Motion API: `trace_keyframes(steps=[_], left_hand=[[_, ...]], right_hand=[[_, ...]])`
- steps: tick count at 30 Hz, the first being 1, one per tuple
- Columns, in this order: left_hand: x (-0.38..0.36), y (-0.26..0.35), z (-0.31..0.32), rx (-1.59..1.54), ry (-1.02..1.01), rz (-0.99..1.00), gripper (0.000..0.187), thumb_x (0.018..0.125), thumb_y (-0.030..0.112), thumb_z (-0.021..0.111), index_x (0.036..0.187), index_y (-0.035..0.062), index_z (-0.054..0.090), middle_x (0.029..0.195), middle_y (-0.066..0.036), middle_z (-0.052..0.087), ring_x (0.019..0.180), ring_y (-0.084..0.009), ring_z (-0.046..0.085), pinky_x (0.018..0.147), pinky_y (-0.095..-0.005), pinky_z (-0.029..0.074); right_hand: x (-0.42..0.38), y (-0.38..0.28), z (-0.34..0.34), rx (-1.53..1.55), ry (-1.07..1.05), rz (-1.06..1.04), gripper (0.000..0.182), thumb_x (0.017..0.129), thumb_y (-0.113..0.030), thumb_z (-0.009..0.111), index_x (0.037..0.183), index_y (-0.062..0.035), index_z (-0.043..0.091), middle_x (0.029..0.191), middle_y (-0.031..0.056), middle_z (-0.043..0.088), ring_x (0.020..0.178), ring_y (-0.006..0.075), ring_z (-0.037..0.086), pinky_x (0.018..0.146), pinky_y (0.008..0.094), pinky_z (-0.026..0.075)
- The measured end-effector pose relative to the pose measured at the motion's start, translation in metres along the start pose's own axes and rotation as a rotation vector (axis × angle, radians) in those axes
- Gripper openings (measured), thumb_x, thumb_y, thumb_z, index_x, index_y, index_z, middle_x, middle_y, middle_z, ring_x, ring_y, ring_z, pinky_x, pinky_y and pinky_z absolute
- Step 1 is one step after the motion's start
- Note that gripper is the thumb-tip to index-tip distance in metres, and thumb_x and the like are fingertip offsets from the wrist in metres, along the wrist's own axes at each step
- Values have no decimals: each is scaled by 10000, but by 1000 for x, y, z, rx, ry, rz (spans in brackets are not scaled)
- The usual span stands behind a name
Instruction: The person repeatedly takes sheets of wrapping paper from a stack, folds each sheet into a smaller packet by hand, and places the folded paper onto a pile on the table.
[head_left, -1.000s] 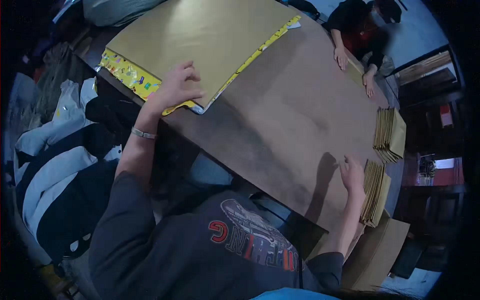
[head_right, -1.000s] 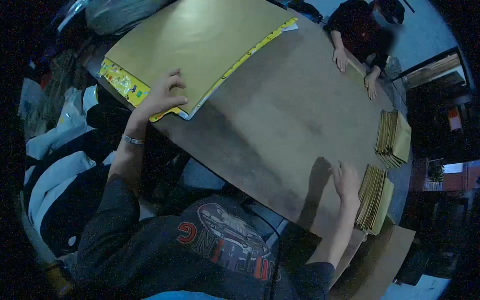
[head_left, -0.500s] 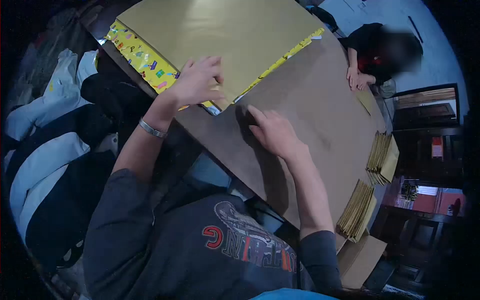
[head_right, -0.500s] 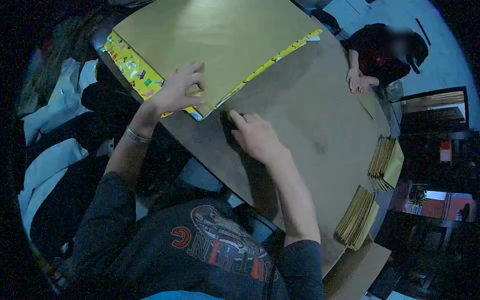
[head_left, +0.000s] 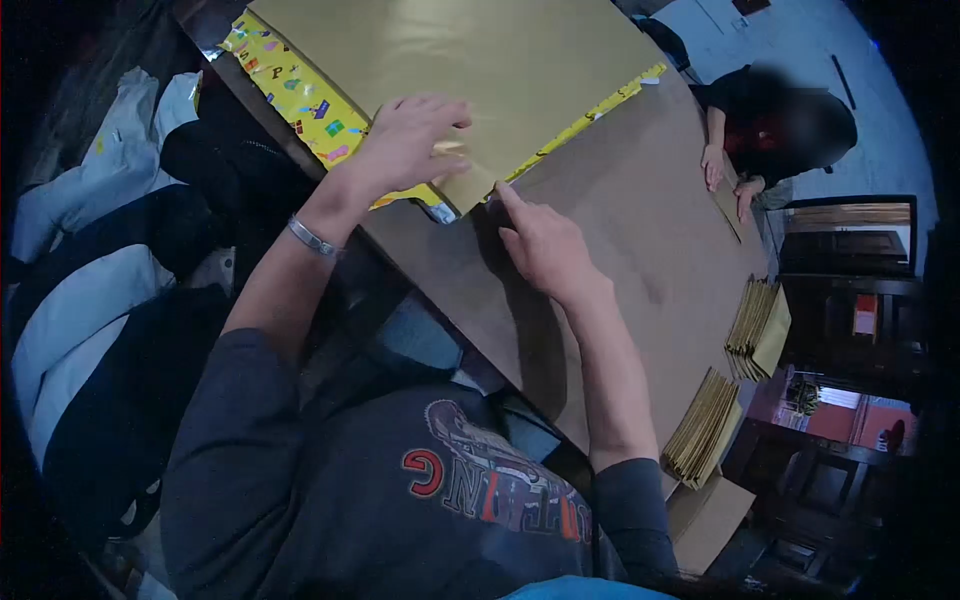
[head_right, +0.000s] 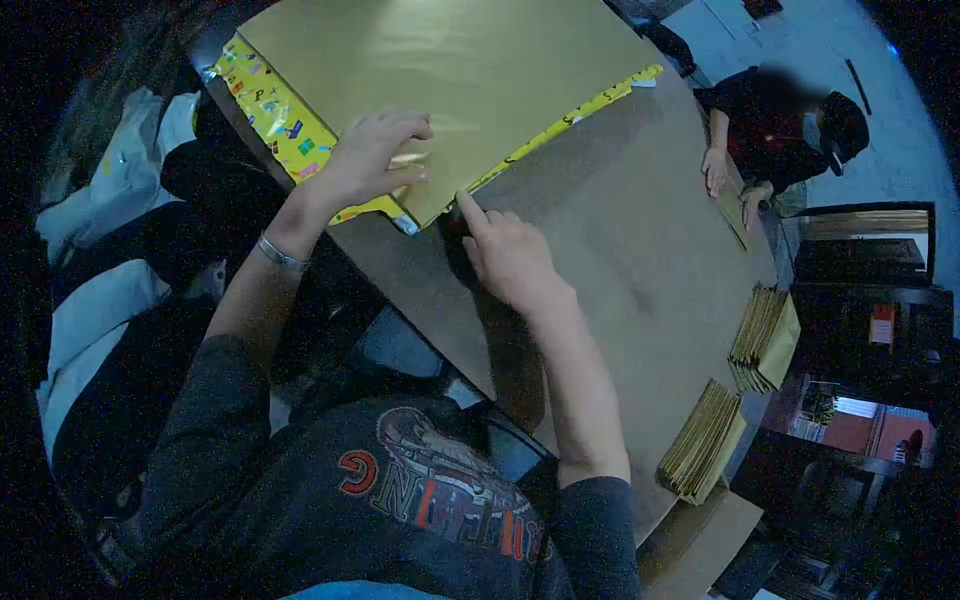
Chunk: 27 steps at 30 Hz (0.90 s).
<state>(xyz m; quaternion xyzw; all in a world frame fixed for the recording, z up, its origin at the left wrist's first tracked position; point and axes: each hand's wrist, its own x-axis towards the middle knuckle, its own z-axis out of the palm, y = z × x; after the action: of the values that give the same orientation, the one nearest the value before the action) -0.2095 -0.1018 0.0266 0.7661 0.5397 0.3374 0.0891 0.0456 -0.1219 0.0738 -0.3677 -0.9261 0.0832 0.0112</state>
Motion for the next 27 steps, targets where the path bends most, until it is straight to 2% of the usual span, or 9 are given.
trace_keyframes(steps=[3,12,13,16,17,20,21,26,27], left_hand=[[3,2,-1,58,-22,-50,453,788,407,718,1149,158,606,1187,-47,594,1200,-264,508,1011,-441,355],[37,2,-2,217,-114,-197,471,759,468,737,1140,211,632,1247,-32,568,1227,-260,505,978,-493,394],[40,1,-3,220,-144,-213,470,761,470,735,1141,214,632,1253,-32,566,1226,-262,508,974,-499,398],[44,-4,-2,223,-132,-204,468,766,487,726,1137,217,634,1250,-30,566,1211,-272,514,961,-508,406],[46,-4,-2,267,-116,-202,470,771,497,719,1138,215,634,1246,-29,567,1211,-272,509,959,-510,407],[56,-7,2,336,-98,-225,460,794,513,693,1138,213,635,1248,-24,566,1227,-267,485,961,-515,407],[60,-10,3,348,-78,-232,444,807,502,685,1140,213,635,1248,-21,565,1229,-264,485,962,-514,407],[65,-9,2,366,-67,-236,393,850,454,657,1153,206,627,1223,-30,579,1208,-252,512,963,-513,411],[64,-11,0,346,-95,-232,459,821,474,683,1186,204,616,1226,-58,583,1223,-279,502,977,-503,410]], right_hand=[[0,-6,2,17,36,-37,592,865,-155,621,1413,-94,405,923,138,634,899,319,622,766,445,518],[1,-15,-1,-7,51,-101,505,867,-129,612,1354,-92,481,912,132,623,889,316,603,764,427,503],[1,-16,-2,-16,124,-112,428,848,-115,636,1269,-91,565,897,118,619,882,310,597,774,418,507],[9,-10,-4,-8,320,-197,349,817,-105,674,1162,-82,629,911,106,621,905,307,593,811,410,511],[12,-11,-8,-22,343,-225,293,794,-107,704,1081,-73,657,961,114,620,955,308,590,859,405,509],[24,-22,-11,23,384,-333,283,807,-127,696,1081,-74,650,1042,125,615,1007,314,589,887,405,502],[27,-25,-11,49,260,-288,273,829,-143,677,1092,-73,648,1102,136,601,1026,328,587,901,410,496],[57,1,4,87,284,-217,273,872,-188,641,1122,-77,640,1169,149,590,1071,346,574,933,429,477],[62,7,7,36,305,-164,280,874,-238,640,1119,-103,641,1172,135,588,1082,333,566,934,452,465]])
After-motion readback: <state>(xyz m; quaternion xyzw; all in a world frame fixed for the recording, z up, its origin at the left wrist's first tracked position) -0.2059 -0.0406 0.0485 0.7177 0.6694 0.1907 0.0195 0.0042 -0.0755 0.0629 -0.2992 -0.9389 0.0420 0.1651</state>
